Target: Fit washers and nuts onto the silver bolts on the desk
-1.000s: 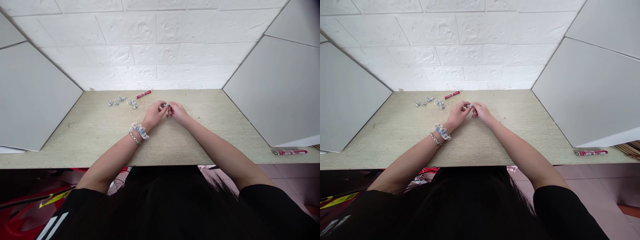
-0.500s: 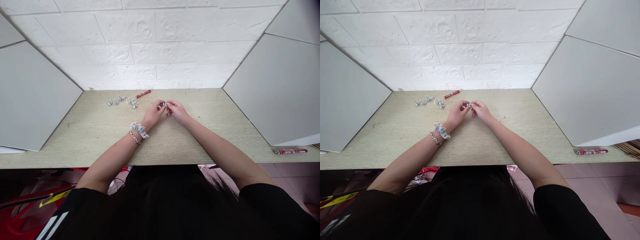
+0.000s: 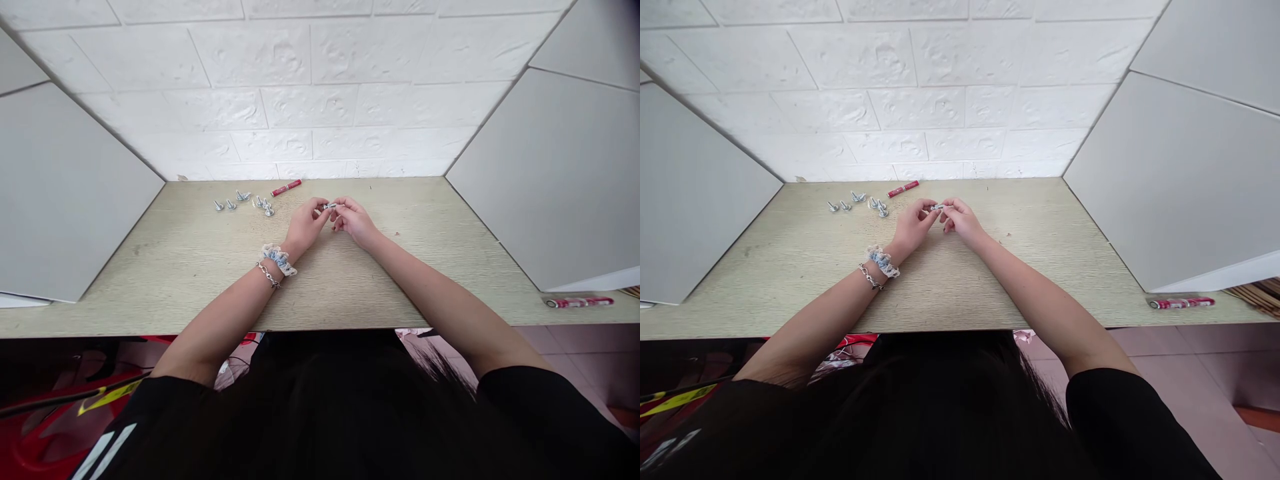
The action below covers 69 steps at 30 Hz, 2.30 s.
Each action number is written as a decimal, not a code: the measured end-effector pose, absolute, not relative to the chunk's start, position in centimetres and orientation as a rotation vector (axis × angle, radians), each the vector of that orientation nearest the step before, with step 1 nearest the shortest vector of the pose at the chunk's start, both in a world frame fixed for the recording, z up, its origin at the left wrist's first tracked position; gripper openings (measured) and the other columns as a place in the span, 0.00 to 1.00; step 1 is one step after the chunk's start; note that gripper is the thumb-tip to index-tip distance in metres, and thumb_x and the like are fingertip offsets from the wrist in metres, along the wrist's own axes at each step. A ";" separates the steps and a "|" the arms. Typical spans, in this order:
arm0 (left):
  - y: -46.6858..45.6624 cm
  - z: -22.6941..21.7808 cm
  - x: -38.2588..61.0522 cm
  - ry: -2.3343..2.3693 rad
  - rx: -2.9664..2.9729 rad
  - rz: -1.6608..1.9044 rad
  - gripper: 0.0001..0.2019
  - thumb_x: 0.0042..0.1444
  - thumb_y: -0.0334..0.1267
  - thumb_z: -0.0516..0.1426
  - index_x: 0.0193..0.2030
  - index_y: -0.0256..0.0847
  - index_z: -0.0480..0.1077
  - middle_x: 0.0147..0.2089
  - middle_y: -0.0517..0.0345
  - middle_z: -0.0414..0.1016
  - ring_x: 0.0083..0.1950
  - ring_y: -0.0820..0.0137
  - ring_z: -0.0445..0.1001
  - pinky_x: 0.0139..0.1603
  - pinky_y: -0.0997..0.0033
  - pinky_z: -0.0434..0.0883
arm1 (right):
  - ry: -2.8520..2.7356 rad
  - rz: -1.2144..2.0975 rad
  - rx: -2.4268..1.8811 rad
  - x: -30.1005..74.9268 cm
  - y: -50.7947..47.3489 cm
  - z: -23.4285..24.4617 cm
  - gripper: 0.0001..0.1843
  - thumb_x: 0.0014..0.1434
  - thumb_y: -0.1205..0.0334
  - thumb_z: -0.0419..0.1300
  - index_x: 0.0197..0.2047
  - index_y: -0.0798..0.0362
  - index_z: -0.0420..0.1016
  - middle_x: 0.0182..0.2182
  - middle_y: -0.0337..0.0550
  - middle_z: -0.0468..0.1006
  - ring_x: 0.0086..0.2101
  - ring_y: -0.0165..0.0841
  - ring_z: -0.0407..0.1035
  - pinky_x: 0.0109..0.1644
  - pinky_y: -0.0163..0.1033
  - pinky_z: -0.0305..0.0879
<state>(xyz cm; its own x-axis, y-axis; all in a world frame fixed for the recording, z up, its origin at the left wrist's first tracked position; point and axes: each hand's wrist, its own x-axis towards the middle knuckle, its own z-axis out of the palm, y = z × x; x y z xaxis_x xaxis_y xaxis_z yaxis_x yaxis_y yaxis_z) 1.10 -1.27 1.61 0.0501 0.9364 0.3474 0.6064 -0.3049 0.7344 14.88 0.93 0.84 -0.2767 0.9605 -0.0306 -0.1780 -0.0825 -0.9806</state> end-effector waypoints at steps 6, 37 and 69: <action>-1.4 1.6 1.2 1.539 1.997 1.122 0.08 0.58 0.38 0.56 0.43 0.41 0.72 0.40 0.57 0.77 0.34 0.74 0.71 0.40 0.72 0.69 | -1.269 1.528 -0.970 14.9 1.1 0.6 0.08 0.60 0.60 0.56 0.31 0.53 0.62 0.19 0.31 0.66 0.18 0.22 0.60 0.24 0.30 0.61; -1.5 1.8 1.2 1.522 1.938 1.162 0.08 0.58 0.37 0.56 0.43 0.40 0.72 0.36 0.59 0.78 0.33 0.75 0.72 0.39 0.74 0.70 | -1.246 1.506 -0.950 14.7 1.1 0.5 0.08 0.64 0.59 0.48 0.33 0.51 0.61 0.20 0.31 0.66 0.16 0.23 0.60 0.23 0.31 0.61; -1.0 1.3 1.0 1.551 1.864 1.157 0.09 0.59 0.39 0.56 0.43 0.39 0.72 0.37 0.57 0.78 0.36 0.73 0.73 0.40 0.73 0.69 | -1.381 1.356 -1.025 14.6 1.1 0.2 0.03 0.65 0.64 0.49 0.39 0.51 0.62 0.22 0.30 0.68 0.16 0.21 0.61 0.22 0.29 0.59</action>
<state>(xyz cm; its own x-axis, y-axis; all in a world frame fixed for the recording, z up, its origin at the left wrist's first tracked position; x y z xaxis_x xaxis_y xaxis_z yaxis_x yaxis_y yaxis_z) 1.04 -1.00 1.33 0.0154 0.9495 0.3133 0.5709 -0.2656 0.7769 14.60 1.09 0.23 -0.2344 0.9706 0.0551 -0.0380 0.0475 -0.9981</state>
